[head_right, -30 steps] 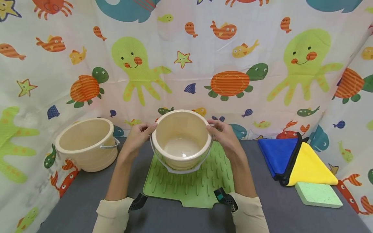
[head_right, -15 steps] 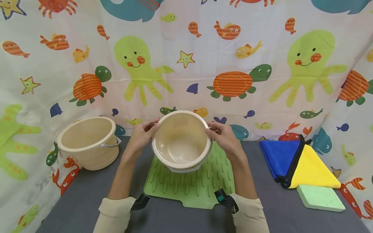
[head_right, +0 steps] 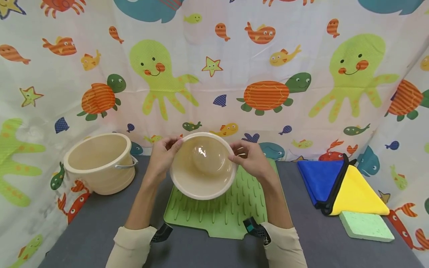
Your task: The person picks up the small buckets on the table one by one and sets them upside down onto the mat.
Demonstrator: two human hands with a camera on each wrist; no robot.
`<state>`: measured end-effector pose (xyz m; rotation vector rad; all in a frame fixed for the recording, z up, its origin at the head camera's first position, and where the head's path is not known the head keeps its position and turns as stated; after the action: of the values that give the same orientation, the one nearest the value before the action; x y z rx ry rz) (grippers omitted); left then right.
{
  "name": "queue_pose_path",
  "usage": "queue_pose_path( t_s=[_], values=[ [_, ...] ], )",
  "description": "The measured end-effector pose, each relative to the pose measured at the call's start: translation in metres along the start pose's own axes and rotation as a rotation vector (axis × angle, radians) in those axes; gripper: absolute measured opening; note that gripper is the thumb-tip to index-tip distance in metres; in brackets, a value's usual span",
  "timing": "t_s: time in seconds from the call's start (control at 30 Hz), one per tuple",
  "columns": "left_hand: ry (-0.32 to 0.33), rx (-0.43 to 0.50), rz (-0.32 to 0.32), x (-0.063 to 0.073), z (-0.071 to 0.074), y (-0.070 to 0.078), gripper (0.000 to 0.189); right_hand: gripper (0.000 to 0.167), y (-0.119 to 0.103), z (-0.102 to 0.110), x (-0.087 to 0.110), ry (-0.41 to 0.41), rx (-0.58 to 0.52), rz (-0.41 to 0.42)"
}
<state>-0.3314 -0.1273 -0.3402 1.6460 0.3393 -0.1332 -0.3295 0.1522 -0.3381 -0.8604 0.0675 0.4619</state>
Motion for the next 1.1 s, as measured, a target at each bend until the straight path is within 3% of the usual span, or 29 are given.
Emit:
queue_pose_path(
  t_s=[0.1,0.23,0.47,0.7,0.83,1.1],
  values=[
    [0.022,-0.016,-0.043,0.002,-0.001,0.003,0.017,0.037,-0.004,-0.002,-0.002,0.019,0.053,0.049],
    [-0.006,-0.062,-0.114,0.006,-0.003,0.009,0.014,0.045,-0.012,-0.005,-0.004,0.092,0.136,0.146],
    [-0.053,-0.058,-0.193,0.010,0.000,0.015,0.014,0.035,-0.025,-0.014,-0.007,0.267,0.178,0.298],
    [-0.137,-0.088,-0.300,0.010,0.000,0.017,0.013,0.022,-0.026,-0.019,-0.004,0.299,0.167,0.306],
    [-0.184,-0.118,-0.282,0.009,-0.003,0.016,0.014,0.020,-0.025,-0.018,-0.003,0.317,0.194,0.292],
    [-0.203,-0.149,-0.188,0.010,-0.003,0.017,0.011,0.017,-0.027,-0.016,-0.003,0.349,0.238,0.302]
  ],
)
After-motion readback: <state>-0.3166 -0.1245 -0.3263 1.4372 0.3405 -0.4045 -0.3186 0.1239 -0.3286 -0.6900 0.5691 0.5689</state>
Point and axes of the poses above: each hand's wrist, its own x-axis away from the middle knuckle, its own z-axis out of the back of the hand, y = z × x, the point moved 4 cm from there along -x, towards the middle knuckle, and after that the axes turned 15 degrees about x, right-handed, at the moved point
